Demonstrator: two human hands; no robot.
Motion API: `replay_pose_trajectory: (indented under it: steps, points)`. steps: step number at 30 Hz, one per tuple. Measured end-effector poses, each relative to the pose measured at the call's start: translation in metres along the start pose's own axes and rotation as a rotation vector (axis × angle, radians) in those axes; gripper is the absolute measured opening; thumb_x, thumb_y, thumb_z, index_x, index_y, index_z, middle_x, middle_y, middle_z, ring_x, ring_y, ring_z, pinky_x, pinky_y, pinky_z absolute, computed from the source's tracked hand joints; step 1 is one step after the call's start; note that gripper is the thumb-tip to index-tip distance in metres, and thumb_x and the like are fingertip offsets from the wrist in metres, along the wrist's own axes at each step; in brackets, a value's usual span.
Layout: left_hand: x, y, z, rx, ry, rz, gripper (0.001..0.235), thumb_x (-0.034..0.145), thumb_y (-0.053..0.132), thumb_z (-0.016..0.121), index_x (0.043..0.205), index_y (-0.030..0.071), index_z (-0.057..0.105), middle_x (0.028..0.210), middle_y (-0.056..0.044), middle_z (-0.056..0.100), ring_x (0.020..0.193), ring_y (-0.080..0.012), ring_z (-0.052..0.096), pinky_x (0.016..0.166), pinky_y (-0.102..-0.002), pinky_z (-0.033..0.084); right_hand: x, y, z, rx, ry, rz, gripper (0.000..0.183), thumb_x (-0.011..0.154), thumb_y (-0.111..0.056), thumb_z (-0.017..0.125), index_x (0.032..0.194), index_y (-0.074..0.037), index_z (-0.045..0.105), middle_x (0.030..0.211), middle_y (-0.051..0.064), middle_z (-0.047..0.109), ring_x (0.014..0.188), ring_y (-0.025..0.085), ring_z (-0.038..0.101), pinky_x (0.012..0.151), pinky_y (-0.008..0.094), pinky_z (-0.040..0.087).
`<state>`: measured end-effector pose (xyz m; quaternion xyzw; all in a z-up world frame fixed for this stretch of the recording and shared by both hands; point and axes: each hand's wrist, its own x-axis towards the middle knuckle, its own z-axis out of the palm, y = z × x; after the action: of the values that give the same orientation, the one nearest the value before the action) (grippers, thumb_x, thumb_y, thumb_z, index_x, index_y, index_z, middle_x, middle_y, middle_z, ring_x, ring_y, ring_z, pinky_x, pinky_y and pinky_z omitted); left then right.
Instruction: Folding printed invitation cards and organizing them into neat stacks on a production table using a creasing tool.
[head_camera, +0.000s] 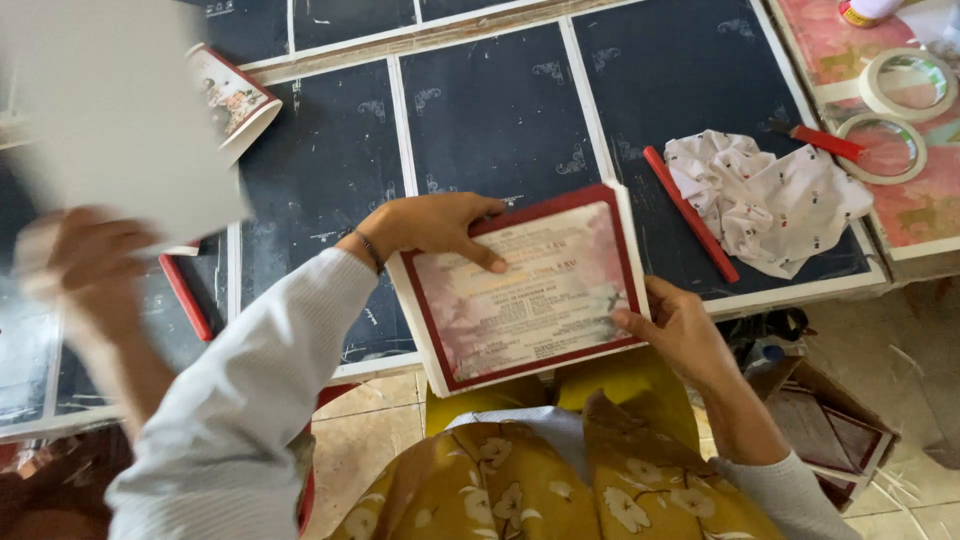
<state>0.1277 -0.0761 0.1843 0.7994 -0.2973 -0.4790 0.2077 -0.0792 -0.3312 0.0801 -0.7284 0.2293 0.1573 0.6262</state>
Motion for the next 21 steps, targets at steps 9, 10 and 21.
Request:
replay_pose_trajectory:
  steps: [9, 10, 21]
  points:
    - [0.020, -0.034, 0.003, 0.317, 0.237, -0.201, 0.121, 0.063, 0.077, 0.074, 0.159, 0.018, 0.029, 0.156, -0.007, 0.030, 0.143, -0.0337, 0.035, 0.109, -0.059, 0.041, 0.011, -0.009, -0.002, -0.544, -0.038, -0.193, 0.067, 0.082, -0.052, 0.070, 0.135, -0.011, 0.068, 0.117, 0.003, 0.082, 0.058, 0.012, 0.058, 0.055, 0.031, 0.043]
    - [0.027, -0.037, 0.007, 0.309, 0.143, -0.218, 0.108, 0.062, 0.083, 0.063, 0.142, 0.013, 0.041, 0.140, -0.007, 0.045, 0.122, -0.0292, 0.047, 0.097, -0.049, 0.043, 0.009, -0.004, -0.004, -0.688, 0.030, -0.260, 0.055, 0.088, -0.049, 0.066, 0.121, -0.006, 0.070, 0.104, 0.007, 0.079, 0.053, 0.013, 0.060, 0.049, 0.029, 0.049]
    - [0.055, -0.052, 0.001, 0.156, -0.028, -0.163, 0.068, 0.063, 0.078, 0.074, 0.069, 0.016, 0.047, 0.060, 0.004, 0.043, 0.050, -0.0129, 0.034, 0.052, -0.032, 0.027, -0.010, 0.082, 0.055, 0.292, -0.556, -0.021, 0.079, 0.083, -0.055, 0.064, 0.124, 0.012, 0.074, 0.123, 0.032, 0.082, 0.117, 0.041, 0.080, 0.099, 0.050, 0.063]
